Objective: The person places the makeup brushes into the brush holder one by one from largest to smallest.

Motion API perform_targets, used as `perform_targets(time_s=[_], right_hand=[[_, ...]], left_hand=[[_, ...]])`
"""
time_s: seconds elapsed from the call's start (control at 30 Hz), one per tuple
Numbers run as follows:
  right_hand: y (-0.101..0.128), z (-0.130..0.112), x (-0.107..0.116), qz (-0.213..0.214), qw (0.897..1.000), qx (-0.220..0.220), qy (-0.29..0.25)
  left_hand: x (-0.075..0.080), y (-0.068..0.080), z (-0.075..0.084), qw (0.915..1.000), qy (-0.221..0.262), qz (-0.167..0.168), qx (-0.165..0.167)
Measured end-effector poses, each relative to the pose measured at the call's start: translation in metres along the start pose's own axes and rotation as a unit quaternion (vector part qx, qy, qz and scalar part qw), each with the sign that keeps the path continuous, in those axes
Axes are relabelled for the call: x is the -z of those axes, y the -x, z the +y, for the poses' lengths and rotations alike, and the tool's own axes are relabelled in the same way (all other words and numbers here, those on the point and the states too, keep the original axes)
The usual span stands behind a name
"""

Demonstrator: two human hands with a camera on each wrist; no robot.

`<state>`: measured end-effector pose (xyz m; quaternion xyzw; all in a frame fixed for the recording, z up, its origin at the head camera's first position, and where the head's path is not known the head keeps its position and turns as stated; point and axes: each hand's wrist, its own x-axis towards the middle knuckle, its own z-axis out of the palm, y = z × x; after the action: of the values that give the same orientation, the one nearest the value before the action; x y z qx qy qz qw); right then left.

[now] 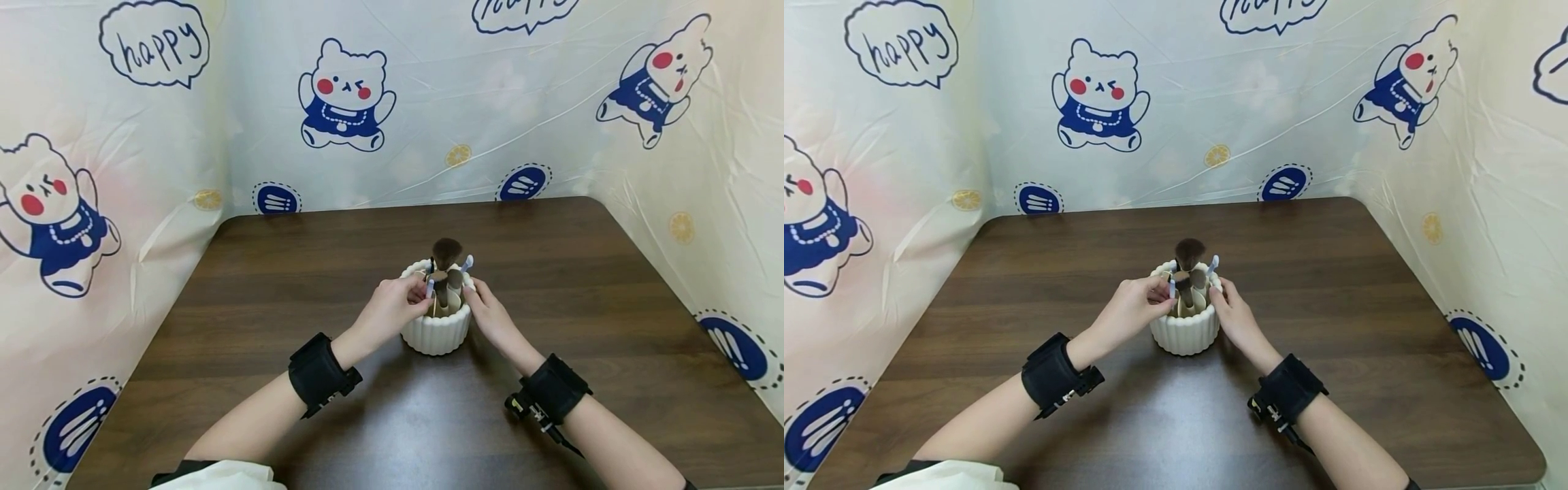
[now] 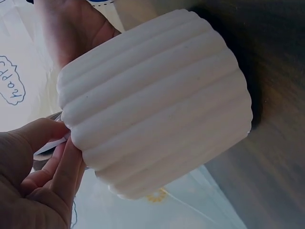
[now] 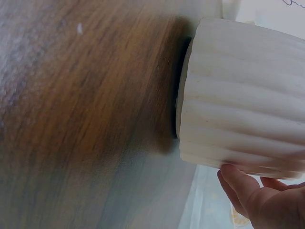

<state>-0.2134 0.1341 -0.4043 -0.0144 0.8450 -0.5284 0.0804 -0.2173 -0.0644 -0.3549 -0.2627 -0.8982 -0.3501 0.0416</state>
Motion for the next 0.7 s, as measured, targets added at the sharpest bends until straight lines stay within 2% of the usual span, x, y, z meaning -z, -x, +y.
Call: perform_targets(time_s=[0.37, 0.57, 0.7], right_hand=[[0.000, -0.001, 0.000, 0.001, 1.000, 0.001, -0.005], [-0.001, -0.001, 0.000, 0.009, 1.000, 0.006, 0.000], [-0.001, 0.000, -0.001, 0.009, 1.000, 0.000, -0.003]], left_hand=[[0.000, -0.003, 0.006, 0.9975, -0.063, -0.030, 0.006], [0.002, -0.007, 0.011, 0.9908, -0.122, -0.059, -0.006], [0.004, -0.008, 0.016, 0.9865, -0.147, -0.073, 0.002]])
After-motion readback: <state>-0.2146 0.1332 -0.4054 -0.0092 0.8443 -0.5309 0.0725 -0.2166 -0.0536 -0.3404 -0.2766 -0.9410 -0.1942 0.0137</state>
